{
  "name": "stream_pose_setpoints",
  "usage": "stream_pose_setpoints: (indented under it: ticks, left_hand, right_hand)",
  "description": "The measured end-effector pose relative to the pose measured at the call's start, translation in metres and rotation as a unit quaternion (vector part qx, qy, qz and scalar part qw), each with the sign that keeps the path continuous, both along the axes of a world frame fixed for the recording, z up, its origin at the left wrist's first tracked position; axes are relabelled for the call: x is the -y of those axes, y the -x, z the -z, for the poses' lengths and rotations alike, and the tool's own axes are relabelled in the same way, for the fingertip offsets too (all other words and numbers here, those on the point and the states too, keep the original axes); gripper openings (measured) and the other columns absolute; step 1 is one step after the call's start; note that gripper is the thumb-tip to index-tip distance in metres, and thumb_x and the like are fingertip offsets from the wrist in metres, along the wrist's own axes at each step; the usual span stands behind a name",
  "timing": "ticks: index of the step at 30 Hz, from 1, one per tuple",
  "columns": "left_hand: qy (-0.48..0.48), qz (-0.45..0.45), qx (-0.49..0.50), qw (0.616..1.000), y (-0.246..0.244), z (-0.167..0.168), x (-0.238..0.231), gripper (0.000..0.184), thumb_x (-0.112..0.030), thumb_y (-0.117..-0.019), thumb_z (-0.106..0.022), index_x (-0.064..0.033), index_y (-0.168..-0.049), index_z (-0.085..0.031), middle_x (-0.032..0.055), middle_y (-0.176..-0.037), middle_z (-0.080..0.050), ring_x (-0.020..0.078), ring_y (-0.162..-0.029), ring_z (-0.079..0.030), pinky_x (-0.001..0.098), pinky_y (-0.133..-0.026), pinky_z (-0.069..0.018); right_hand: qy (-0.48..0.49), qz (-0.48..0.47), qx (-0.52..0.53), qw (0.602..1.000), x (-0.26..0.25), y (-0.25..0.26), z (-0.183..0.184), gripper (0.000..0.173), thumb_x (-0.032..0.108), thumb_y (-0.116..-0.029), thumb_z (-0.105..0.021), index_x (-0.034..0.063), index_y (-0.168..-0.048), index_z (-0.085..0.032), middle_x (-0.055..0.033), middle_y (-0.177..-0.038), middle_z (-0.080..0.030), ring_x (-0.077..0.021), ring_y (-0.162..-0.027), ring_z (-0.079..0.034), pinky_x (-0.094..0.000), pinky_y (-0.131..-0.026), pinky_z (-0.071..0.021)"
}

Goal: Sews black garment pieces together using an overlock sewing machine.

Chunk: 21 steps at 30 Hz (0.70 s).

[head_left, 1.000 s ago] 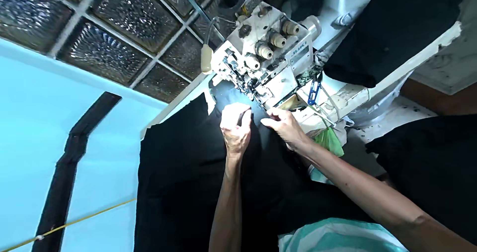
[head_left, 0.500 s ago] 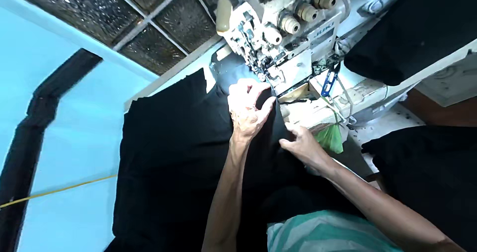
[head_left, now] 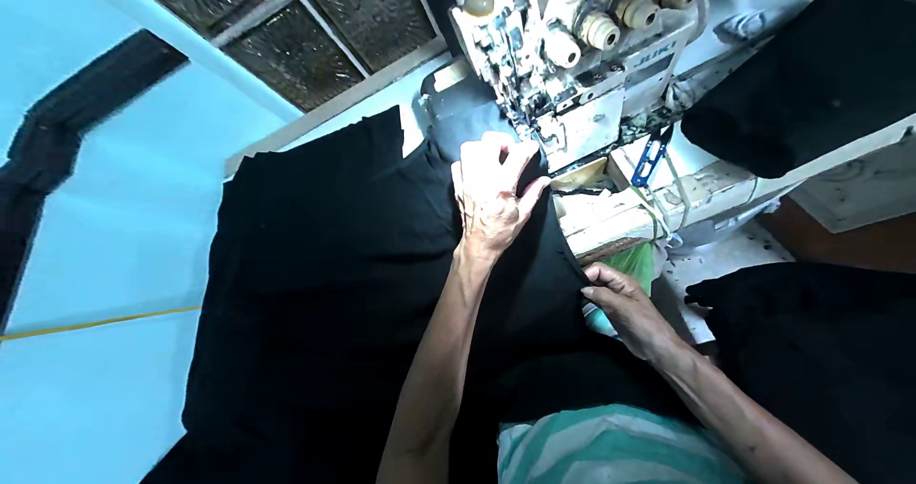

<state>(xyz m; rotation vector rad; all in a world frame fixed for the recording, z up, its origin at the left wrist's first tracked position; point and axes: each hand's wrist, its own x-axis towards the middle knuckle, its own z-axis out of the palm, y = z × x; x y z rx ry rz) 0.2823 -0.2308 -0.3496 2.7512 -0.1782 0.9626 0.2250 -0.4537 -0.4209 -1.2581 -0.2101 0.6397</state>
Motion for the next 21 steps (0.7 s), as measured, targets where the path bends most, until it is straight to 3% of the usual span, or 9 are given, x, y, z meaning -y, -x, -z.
stream_pose_setpoints:
  ticks: [3, 5, 8, 11, 14, 17, 21]
  left_hand:
    - [0.017, 0.003, 0.009, 1.0, 0.001, 0.001, 0.0, 0.027, -0.03, -0.0939, -0.071, -0.0148, -0.114, -0.078, 0.0131, -0.105, -0.067, 0.0316, -0.1, -0.059, 0.0463, -0.084, -0.0407]
    - [0.028, -0.002, 0.01, 1.0, 0.001, 0.001, 0.002, 0.024, -0.026, -0.0973, -0.066, -0.0149, -0.114, -0.079, 0.0125, -0.104, -0.067, 0.0309, -0.101, -0.058, 0.0455, -0.086, -0.0404]
    - [0.023, -0.019, 0.017, 0.999, 0.002, 0.001, 0.008, 0.026, -0.027, -0.0963, -0.066, -0.0131, -0.115, -0.078, 0.013, -0.103, -0.066, 0.0312, -0.1, -0.059, 0.0459, -0.085, -0.0405]
    - [0.015, -0.03, 0.015, 0.999, 0.008, -0.004, 0.018, 0.027, -0.024, -0.0945, -0.068, -0.0101, -0.115, -0.078, 0.014, -0.102, -0.067, 0.0322, -0.1, -0.059, 0.046, -0.085, -0.0419]
    - [-0.022, -0.019, 0.006, 1.0, 0.018, -0.011, 0.026, 0.023, -0.016, -0.0955, -0.068, -0.003, -0.113, -0.076, 0.0178, -0.112, -0.068, 0.0383, -0.112, -0.059, 0.0499, -0.092, -0.0452]
    - [-0.031, -0.013, 0.008, 0.999, 0.017, -0.011, 0.028, 0.019, -0.014, -0.0966, -0.067, -0.0022, -0.108, -0.077, 0.0159, -0.115, -0.071, 0.0379, -0.117, -0.059, 0.049, -0.095, -0.0459]
    - [-0.025, -0.005, 0.014, 1.0, 0.014, -0.011, 0.029, 0.016, -0.011, -0.0956, -0.068, -0.0016, -0.104, -0.078, 0.0138, -0.113, -0.073, 0.0348, -0.113, -0.062, 0.0451, -0.091, -0.0472]
  right_hand:
    - [-0.014, 0.015, -0.015, 1.0, -0.006, 0.015, -0.003, 0.014, 0.006, -0.0997, -0.044, 0.0086, -0.101, -0.057, 0.0055, -0.091, -0.063, -0.0022, -0.085, -0.062, -0.0234, -0.081, -0.0541]
    - [0.005, 0.034, 0.024, 0.999, -0.003, 0.023, -0.002, 0.01, 0.004, -0.1009, -0.047, 0.0071, -0.103, -0.057, 0.0068, -0.088, -0.063, 0.0008, -0.081, -0.062, -0.0192, -0.076, -0.0539]
    - [0.052, 0.041, 0.079, 0.995, 0.019, 0.026, -0.004, 0.007, 0.002, -0.0962, -0.057, 0.006, -0.099, -0.061, 0.0089, -0.083, -0.066, 0.0034, -0.074, -0.063, -0.0161, -0.07, -0.0545]
    - [0.074, 0.048, 0.083, 0.993, 0.042, 0.02, -0.011, 0.011, 0.0, -0.089, -0.063, 0.0111, -0.091, -0.063, 0.0124, -0.076, -0.065, 0.0051, -0.066, -0.061, -0.0128, -0.063, -0.0521]
    - [0.076, 0.04, 0.083, 0.993, 0.045, 0.019, -0.016, 0.015, 0.001, -0.0851, -0.065, 0.0161, -0.084, -0.062, 0.0145, -0.069, -0.061, 0.0069, -0.061, -0.056, -0.0098, -0.057, -0.0465]
    - [0.087, 0.039, 0.114, 0.989, 0.036, 0.019, -0.016, 0.013, 0.004, -0.0846, -0.064, 0.0156, -0.083, -0.06, 0.0147, -0.07, -0.059, 0.0082, -0.062, -0.054, -0.0089, -0.058, -0.0452]
    - [0.09, 0.074, 0.172, 0.978, 0.02, 0.01, -0.017, 0.007, 0.005, -0.0874, -0.061, 0.0119, -0.087, -0.06, 0.0123, -0.077, -0.062, 0.0079, -0.069, -0.058, -0.0099, -0.065, -0.0494]
